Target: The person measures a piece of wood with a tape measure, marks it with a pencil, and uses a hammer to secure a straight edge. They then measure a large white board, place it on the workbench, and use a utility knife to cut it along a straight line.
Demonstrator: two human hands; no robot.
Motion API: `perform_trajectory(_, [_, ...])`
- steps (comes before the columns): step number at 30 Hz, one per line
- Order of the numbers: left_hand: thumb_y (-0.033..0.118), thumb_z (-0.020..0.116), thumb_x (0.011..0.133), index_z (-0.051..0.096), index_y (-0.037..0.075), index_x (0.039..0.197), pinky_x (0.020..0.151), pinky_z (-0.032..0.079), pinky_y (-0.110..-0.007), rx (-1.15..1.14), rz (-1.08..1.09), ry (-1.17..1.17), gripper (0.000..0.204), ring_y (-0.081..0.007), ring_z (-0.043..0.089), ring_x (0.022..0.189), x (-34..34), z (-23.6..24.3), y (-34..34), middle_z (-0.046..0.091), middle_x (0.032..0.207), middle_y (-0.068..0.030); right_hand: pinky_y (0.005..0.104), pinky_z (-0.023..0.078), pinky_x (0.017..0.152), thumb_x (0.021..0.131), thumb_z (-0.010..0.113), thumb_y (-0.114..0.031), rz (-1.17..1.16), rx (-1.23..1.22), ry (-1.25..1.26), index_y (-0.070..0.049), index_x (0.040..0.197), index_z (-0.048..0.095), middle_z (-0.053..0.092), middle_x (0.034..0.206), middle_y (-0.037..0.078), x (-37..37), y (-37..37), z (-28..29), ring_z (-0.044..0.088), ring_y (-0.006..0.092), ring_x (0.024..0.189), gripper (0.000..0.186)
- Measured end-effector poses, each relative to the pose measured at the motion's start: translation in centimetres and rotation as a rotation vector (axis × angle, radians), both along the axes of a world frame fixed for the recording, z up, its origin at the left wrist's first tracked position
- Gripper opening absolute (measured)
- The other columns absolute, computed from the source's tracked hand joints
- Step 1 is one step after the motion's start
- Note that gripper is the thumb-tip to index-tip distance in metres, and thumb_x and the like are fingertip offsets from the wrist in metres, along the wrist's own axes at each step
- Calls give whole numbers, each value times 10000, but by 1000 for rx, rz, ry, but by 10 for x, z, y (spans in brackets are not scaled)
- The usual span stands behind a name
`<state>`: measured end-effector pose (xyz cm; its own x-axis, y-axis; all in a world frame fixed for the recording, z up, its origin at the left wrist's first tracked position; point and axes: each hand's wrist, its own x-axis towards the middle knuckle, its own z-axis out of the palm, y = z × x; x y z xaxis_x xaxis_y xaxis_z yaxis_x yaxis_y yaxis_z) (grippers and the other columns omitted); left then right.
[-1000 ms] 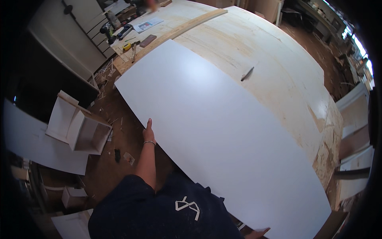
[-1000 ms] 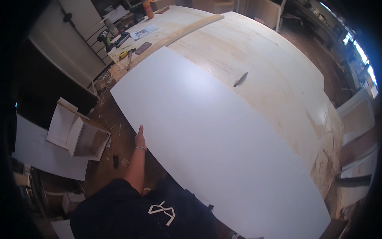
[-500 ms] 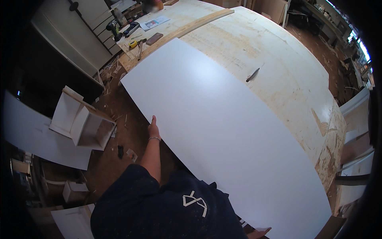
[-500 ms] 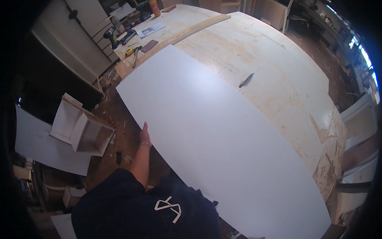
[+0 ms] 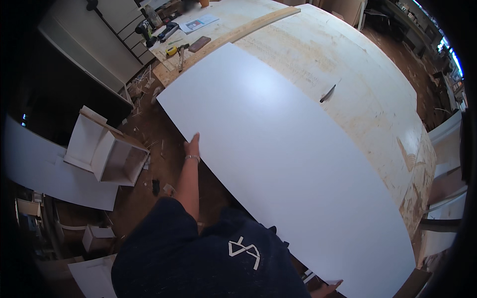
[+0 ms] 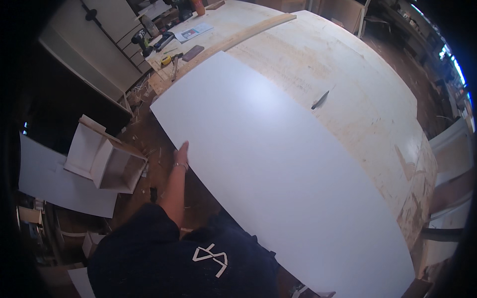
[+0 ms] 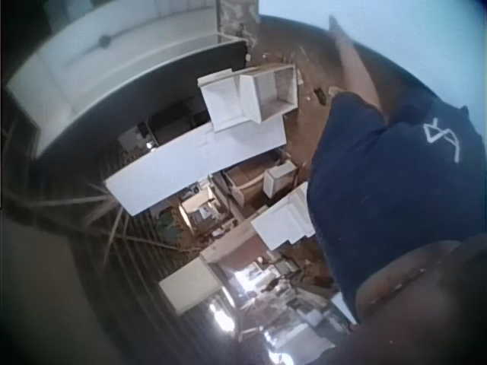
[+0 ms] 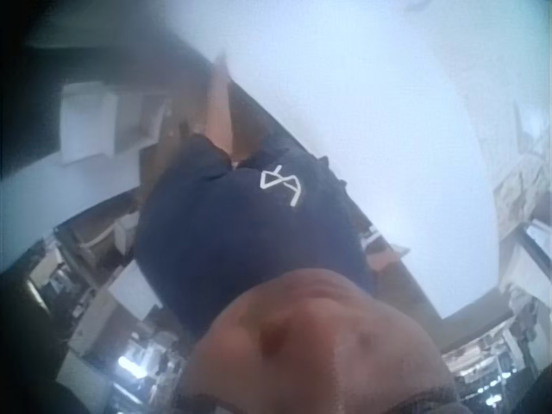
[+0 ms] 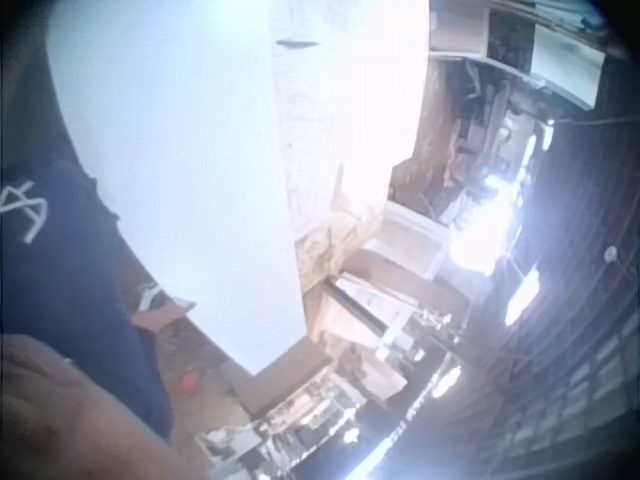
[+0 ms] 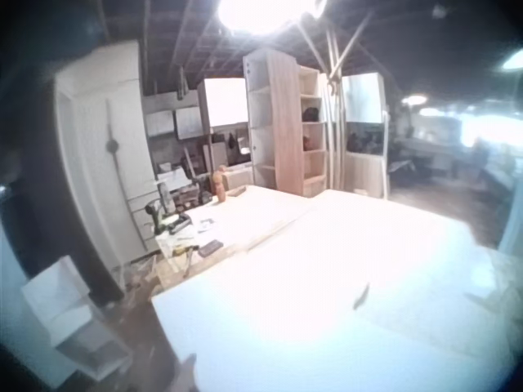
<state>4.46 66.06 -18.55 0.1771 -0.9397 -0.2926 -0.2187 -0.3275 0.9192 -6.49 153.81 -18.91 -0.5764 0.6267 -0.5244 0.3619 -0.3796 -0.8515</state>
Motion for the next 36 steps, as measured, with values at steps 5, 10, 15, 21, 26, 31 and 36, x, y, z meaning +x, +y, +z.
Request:
perform_trajectory(5, [604, 790, 802, 416, -236, 1375, 1122, 428, -415, 96, 63, -185, 1084, -391, 526, 1334, -14, 18, -49, 496, 1441, -351, 530, 334, 1176, 976, 547, -614, -41, 14, 24, -29, 1527, 371, 399, 1565, 185, 7, -17, 3, 388, 381, 1429, 823])
perform_trajectory(10, [708, 743, 786, 498, -271, 1268, 1097, 442, -425, 19, 34, -286, 1118, -388, 558, 1298, -10, 5, -60, 556, 1375, -353, 529, 334, 1177, 976, 548, -613, -52, 9, 7, -24, 1526, 371, 401, 1564, 187, 8, -35, 0, 389, 382, 1429, 825])
perform_trajectory(15, [727, 729, 791, 526, -270, 1235, 1049, 464, -445, 182, -8, -176, 1111, -342, 608, 1203, -17, 16, -58, 622, 1300, -294, 528, 334, 1177, 977, 548, -611, -65, 19, -2, -19, 1525, 371, 402, 1563, 190, -9, -37, 8, 389, 382, 1429, 826])
perform_trajectory(21, [685, 743, 810, 504, -258, 1281, 1043, 464, -427, 254, -4, -72, 1081, -287, 596, 1189, -4, 32, -57, 612, 1314, -254, 526, 334, 1178, 977, 549, -610, -43, 17, -39, -14, 1524, 371, 403, 1562, 194, -21, -44, 10, 390, 383, 1429, 829])
perform_trajectory(26, [645, 738, 840, 505, -216, 1331, 1067, 457, -432, 211, 26, -34, 1018, -311, 596, 1226, -23, 45, -44, 594, 1361, -247, 525, 333, 1179, 977, 550, -608, -57, 20, -43, -9, 1523, 371, 404, 1561, 197, -19, -42, 12, 391, 384, 1429, 830])
perform_trajectory(31, [618, 746, 845, 496, -190, 1368, 1085, 447, -442, 275, 4, 95, 994, -320, 587, 1247, -11, 22, -65, 585, 1376, -248, 524, 333, 1180, 977, 550, -607, -57, 14, -45, -4, 1522, 371, 405, 1560, 200, -17, -40, 8, 391, 384, 1429, 832])
perform_trajectory(36, [598, 759, 843, 493, -183, 1376, 1080, 452, -443, 220, 20, 98, 983, -316, 588, 1242, -12, 9, -73, 587, 1375, -243, 523, 333, 1180, 978, 551, -605, -70, 4, -41, 1, 1521, 371, 407, 1559, 203, -10, -33, 2, 392, 385, 1429, 834])
